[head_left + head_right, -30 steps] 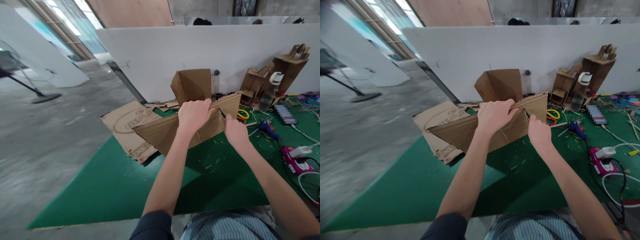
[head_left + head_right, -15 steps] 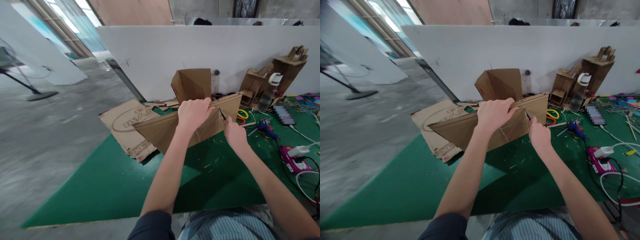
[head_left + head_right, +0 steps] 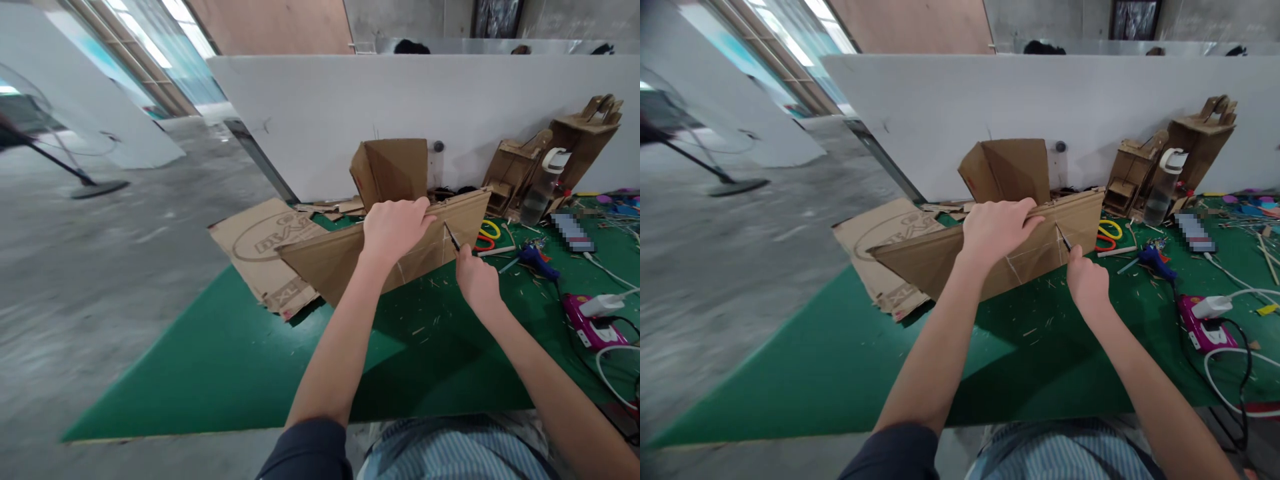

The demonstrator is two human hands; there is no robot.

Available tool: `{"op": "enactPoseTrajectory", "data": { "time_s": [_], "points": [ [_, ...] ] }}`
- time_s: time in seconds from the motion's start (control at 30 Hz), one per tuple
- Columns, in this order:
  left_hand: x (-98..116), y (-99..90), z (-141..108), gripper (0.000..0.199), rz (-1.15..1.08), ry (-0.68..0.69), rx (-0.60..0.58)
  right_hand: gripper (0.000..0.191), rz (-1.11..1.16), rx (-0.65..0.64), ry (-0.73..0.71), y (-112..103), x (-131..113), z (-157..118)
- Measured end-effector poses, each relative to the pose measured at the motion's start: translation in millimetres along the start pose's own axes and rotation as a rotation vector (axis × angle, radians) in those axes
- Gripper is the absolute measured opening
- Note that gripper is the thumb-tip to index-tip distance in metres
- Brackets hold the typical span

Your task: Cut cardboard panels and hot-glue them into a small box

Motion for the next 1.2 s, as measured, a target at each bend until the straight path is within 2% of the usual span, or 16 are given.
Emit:
{"op": "enactPoseTrajectory", "data": {
  "time_s": [0.27,0.4,0.6,0.77,1.0,1.2],
  "points": [
    [-1,0.8,1,0.038,0.014,0.035,-0.001,0.030,0.035,-0.052,0.001,-6,-4,1],
    [-3,1.0,4,0.037,0.021,0.040,-0.001,0.032,0.022,-0.018,0.007,-17,-7,7],
    [-5,3.0,5,0.038,0.016,0.021,0.002,0.028,0.075,-0.004,-0.073,-31,-10,17],
    [-8,3.8,9,0.040,0.015,-0.013,0.004,0.029,0.047,0.014,-0.045,-25,-10,20],
    [-9,3.9,9,0.039,0.000,-0.032,-0.022,0.030,0.067,-0.055,0.006,-10,-9,19],
    [-7,1.9,7,0.039,-0.011,-0.009,-0.017,0.030,0.098,-0.084,-0.010,-4,-6,17]
  ]
}}
Point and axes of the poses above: each hand's wrist, its own z-axis towards the middle knuckle, its own y-axis out of the palm, x = y × z, the point moved 4 cm from there along z, towards the middle knuckle, and after that the axes turned 6 degrees about -x, right-handed, at the moved point
